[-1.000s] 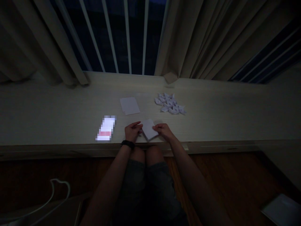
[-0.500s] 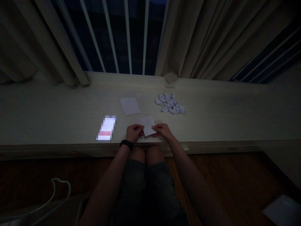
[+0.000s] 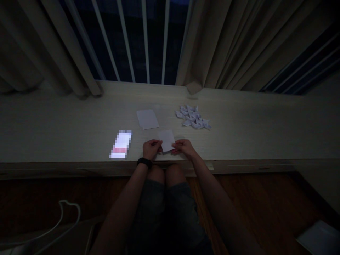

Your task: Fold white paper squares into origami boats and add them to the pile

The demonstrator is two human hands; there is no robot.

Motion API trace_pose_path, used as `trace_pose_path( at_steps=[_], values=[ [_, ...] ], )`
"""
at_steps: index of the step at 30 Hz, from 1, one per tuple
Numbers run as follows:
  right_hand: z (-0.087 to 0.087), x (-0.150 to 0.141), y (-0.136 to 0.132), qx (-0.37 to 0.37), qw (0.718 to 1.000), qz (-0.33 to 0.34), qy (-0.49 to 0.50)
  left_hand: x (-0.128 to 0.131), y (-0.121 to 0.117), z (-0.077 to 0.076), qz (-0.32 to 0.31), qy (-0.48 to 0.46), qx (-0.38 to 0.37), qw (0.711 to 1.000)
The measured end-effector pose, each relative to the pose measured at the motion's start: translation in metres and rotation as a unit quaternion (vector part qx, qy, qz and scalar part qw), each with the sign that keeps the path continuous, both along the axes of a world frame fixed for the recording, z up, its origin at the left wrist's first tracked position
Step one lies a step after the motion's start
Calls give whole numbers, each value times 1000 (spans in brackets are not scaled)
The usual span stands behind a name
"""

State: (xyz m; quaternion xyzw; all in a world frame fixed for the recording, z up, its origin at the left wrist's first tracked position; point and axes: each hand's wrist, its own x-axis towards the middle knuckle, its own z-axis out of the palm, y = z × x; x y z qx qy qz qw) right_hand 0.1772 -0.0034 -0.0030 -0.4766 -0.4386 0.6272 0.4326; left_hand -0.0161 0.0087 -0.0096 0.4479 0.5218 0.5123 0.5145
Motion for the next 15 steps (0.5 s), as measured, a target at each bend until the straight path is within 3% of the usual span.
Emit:
trace_pose_path(
  at_steps=[3,7,11,13,15],
  values=[
    [1,-1,0,-10,1000,3,-9,0,-1,1,9,28,10,1000],
    [-2,-3,0,-4,998,-62,7,2,-3,1,-28,78,15,996],
    [-9,-6,1,19,996,-86,3,4,-3,-2,-57,58,-10,997],
    [-11,-8,0,56,993,-99,-38,3,-1,-2,-64,40,-22,997],
    [-13,-11,-3,133,971,-160,-123,2,1,0,-71,28,-35,996]
  ],
)
